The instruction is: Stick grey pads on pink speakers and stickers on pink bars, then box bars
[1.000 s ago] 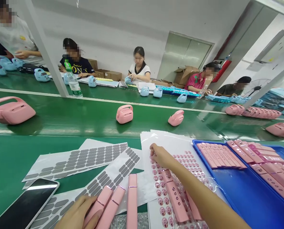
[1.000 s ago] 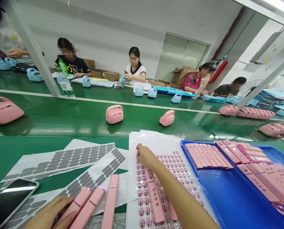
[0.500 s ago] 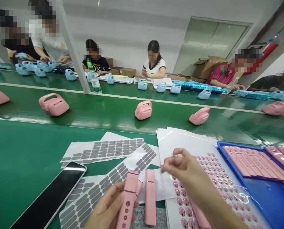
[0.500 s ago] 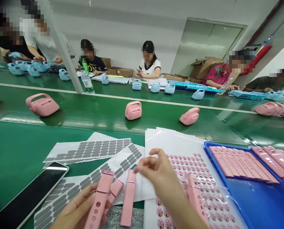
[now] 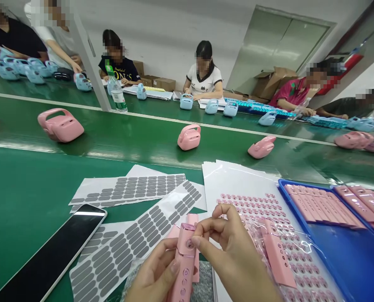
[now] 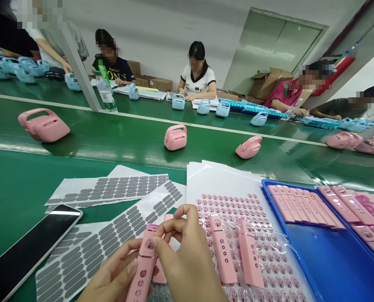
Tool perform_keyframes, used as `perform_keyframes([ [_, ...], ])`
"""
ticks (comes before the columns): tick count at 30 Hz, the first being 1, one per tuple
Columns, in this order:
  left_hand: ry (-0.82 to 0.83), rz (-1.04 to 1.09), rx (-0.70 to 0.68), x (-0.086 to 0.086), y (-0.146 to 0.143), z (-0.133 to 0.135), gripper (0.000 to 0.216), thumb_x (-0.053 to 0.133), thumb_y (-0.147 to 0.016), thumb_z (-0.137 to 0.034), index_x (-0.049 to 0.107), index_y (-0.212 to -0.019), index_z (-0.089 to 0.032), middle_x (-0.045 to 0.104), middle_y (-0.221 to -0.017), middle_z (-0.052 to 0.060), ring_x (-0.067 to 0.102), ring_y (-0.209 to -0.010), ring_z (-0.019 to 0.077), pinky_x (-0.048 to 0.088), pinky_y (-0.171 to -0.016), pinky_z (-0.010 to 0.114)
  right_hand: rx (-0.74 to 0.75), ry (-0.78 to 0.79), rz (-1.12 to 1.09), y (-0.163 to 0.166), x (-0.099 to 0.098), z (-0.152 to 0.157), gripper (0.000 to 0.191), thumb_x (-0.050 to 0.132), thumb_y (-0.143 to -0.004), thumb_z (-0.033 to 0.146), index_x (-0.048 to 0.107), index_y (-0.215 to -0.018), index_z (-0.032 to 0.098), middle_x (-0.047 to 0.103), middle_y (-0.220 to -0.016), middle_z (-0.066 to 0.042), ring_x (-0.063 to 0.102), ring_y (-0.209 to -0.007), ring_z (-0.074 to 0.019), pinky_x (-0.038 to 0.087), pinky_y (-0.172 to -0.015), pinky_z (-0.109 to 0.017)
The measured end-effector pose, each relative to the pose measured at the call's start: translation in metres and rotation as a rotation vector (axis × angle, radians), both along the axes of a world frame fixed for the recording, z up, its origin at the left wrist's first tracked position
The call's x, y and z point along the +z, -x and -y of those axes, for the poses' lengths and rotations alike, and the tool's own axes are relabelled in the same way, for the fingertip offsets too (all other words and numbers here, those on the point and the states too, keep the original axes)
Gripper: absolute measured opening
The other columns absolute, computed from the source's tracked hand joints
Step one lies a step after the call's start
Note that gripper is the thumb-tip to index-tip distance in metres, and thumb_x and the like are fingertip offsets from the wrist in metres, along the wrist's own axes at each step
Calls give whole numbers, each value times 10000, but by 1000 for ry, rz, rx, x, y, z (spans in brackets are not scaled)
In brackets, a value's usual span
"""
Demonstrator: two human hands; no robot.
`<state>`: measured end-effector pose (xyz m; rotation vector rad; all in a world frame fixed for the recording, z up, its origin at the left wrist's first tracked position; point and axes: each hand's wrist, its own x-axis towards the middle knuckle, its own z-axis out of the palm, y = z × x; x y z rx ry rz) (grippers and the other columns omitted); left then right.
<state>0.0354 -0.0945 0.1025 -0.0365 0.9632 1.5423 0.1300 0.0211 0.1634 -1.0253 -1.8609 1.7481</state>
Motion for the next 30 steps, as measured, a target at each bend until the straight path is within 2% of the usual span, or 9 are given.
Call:
perform_keyframes([
  [4,-21,24,-16,-2,0,0,381,780,-659,-356,632,-996,-255,640,-1065,42,606,-928,185,459,-826,337,37,-113,65,0,-2,-1,305,572,-781,172,313,-912,263,616,-760,62,594,-769,-164,451,-729,-338],
  [8,3,47,-11,-2,0,0,371,785,-655,-337,636,-984,-256,635,-1101,33,605,-944,173,441,-891,341,67,-183,132,-1,-2,-2,291,552,-787,157,323,-930,265,632,-771,61,595,-781,-166,441,-720,-333],
  [17,26,67,6,3,2,1,337,776,-667,-321,652,-976,-270,633,-1128,20,584,-1021,180,414,-946,323,44,-194,170,3,4,3,284,537,-763,116,336,-899,264,632,-760,54,587,-780,-176,429,-687,-323],
  [22,17,48,12,2,1,1,302,765,-685,-297,661,-968,-277,632,-1127,13,589,-1016,174,406,-945,294,62,-218,159,2,-2,3,276,532,-751,113,341,-881,264,604,-748,48,585,-745,-175,450,-670,-325],
  [24,22,29,8,2,0,1,295,755,-697,-300,658,-975,-275,634,-1114,16,602,-979,167,427,-899,275,45,-239,134,1,-7,2,264,537,-751,123,348,-871,263,578,-737,49,584,-720,-172,461,-665,-326],
  [26,33,25,-10,3,1,1,314,738,-712,-327,641,-1006,-273,643,-1080,29,622,-913,167,465,-781,263,28,-252,99,0,-12,1,233,543,-776,156,365,-880,264,554,-760,43,581,-735,-168,470,-676,-326],
  [28,44,24,-39,6,3,1,366,726,-718,-363,616,-1052,-261,665,-990,49,635,-828,180,479,-669,270,10,-245,56,0,-15,-2,136,514,-838,229,395,-894,263,540,-814,25,573,-788,-169,476,-699,-323],
  [30,58,15,-72,8,6,1,428,725,-709,-393,596,-1089,-242,678,-891,57,634,-731,185,486,-627,291,-4,-223,41,-2,-15,-4,53,446,-895,311,427,-913,264,540,-887,3,567,-852,-174,477,-732,-326],
])
